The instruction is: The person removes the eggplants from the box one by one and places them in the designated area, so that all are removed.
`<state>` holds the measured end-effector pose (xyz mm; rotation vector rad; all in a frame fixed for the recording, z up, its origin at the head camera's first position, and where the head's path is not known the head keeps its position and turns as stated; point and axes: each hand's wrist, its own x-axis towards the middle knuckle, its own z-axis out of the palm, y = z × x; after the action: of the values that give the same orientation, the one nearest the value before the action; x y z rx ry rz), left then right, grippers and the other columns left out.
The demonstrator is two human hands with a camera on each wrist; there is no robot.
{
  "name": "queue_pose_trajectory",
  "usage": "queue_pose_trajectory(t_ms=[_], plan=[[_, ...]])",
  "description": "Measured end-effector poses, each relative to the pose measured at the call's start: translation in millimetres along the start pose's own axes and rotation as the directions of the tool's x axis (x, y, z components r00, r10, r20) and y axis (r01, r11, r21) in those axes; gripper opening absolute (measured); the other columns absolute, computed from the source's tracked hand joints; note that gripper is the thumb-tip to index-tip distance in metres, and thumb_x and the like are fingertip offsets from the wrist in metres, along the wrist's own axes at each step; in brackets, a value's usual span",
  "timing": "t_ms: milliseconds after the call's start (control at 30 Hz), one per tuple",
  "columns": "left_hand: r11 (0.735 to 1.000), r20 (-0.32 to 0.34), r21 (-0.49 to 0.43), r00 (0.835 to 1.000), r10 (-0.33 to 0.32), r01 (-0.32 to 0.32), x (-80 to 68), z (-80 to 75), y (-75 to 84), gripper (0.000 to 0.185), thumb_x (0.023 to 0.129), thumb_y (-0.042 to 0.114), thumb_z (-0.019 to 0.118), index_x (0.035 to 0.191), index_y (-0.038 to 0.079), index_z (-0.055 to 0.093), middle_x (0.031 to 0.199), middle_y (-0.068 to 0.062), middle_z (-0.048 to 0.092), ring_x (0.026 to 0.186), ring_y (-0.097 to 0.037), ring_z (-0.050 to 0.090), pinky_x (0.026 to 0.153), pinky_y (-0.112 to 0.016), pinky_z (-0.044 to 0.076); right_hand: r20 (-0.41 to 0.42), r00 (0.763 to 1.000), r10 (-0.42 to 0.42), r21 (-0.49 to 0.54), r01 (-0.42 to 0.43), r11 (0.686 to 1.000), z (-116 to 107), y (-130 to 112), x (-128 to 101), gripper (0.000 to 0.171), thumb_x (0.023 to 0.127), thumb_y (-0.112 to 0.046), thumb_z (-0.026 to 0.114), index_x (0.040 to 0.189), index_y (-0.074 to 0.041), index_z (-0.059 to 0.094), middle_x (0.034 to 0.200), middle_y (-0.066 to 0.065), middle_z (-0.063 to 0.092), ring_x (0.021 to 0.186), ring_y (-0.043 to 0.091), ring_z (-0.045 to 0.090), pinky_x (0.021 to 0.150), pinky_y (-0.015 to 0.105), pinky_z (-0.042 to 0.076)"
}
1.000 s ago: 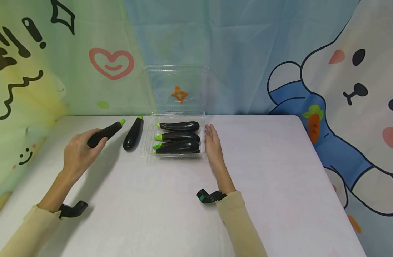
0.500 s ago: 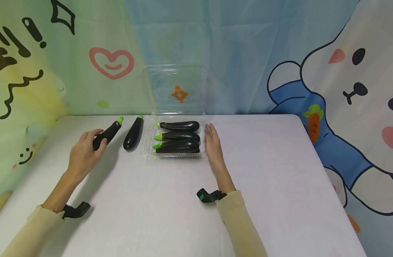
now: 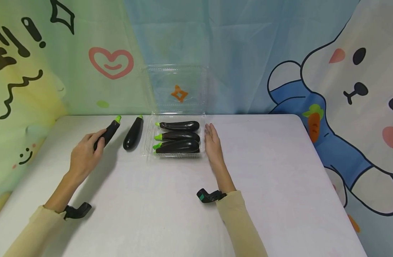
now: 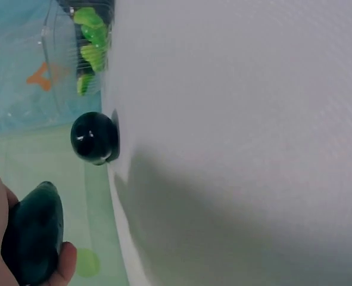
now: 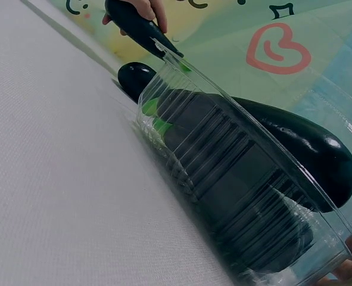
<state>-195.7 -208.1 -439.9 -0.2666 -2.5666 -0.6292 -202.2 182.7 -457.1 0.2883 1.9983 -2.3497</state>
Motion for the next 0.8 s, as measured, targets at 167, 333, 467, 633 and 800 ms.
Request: queue_pose_trajectory(t_ms=[167,333,467,633,800], plan=[[0.999,0.021,-0.034,0.999,-0.026,0.027,-0.2,-0.8,0.0,0.034,0.1,0.021,0.048,0.129,0.008,0.062,0.108,-0.026,0.065,0.088,-0.043,0.064,0.071,-0.057,0.048,-0.008,1.0,-0.011,-0.015,0.011,1.0,-1.8,6.8,3.6,0.057,0.105,-0.013,0.032,0.156,-0.007,0.009,0.162,0.006,0.022,0.15,0.02,0.024,0.119,0.037,0.027],[0.999,0.05,-0.037,0.998,-0.037,0.039,-0.2,-1.6,0.0,0.039,0.097,0.029,0.058,0.132,0.01,0.06,0.111,-0.028,0.063,0.089,-0.044,0.063,0.071,-0.057,0.048,-0.011,1.0,-0.016,-0.02,0.015,1.0,-1.1,6.2,2.8,0.057,0.104,-0.013,0.032,0.156,-0.006,0.009,0.162,0.007,0.023,0.149,0.02,0.024,0.119,0.038,0.027],[0.999,0.053,0.005,0.998,-0.032,0.032,-0.5,-1.9,-0.8,0.049,0.087,0.031,0.072,0.13,0.012,0.061,0.111,-0.026,0.062,0.081,-0.041,0.063,0.06,-0.053,0.047,-0.009,1.0,-0.012,-0.027,0.012,1.0,-1.1,5.3,2.3,0.057,0.105,-0.014,0.032,0.156,-0.007,0.009,0.162,0.006,0.023,0.149,0.019,0.025,0.119,0.036,0.027],[0.998,0.031,0.022,0.998,-0.052,0.051,-0.8,-3.1,-2.2,0.047,0.086,0.029,0.073,0.128,0.012,0.063,0.11,-0.023,0.062,0.072,-0.039,0.062,0.054,-0.049,0.045,-0.007,1.0,-0.013,-0.033,0.013,0.999,-1.1,5.9,3.2,0.057,0.105,-0.014,0.032,0.156,-0.007,0.009,0.162,0.006,0.023,0.149,0.019,0.025,0.119,0.036,0.027],[0.997,0.02,0.015,0.997,-0.073,0.073,-0.2,-3.9,-4.1,0.044,0.087,0.029,0.07,0.127,0.011,0.063,0.11,-0.023,0.064,0.073,-0.041,0.063,0.055,-0.051,0.045,-0.016,1.0,-0.014,-0.038,0.013,0.999,-1.4,6.7,3.7,0.057,0.104,-0.013,0.032,0.156,-0.007,0.01,0.162,0.006,0.023,0.149,0.02,0.025,0.119,0.036,0.028]])
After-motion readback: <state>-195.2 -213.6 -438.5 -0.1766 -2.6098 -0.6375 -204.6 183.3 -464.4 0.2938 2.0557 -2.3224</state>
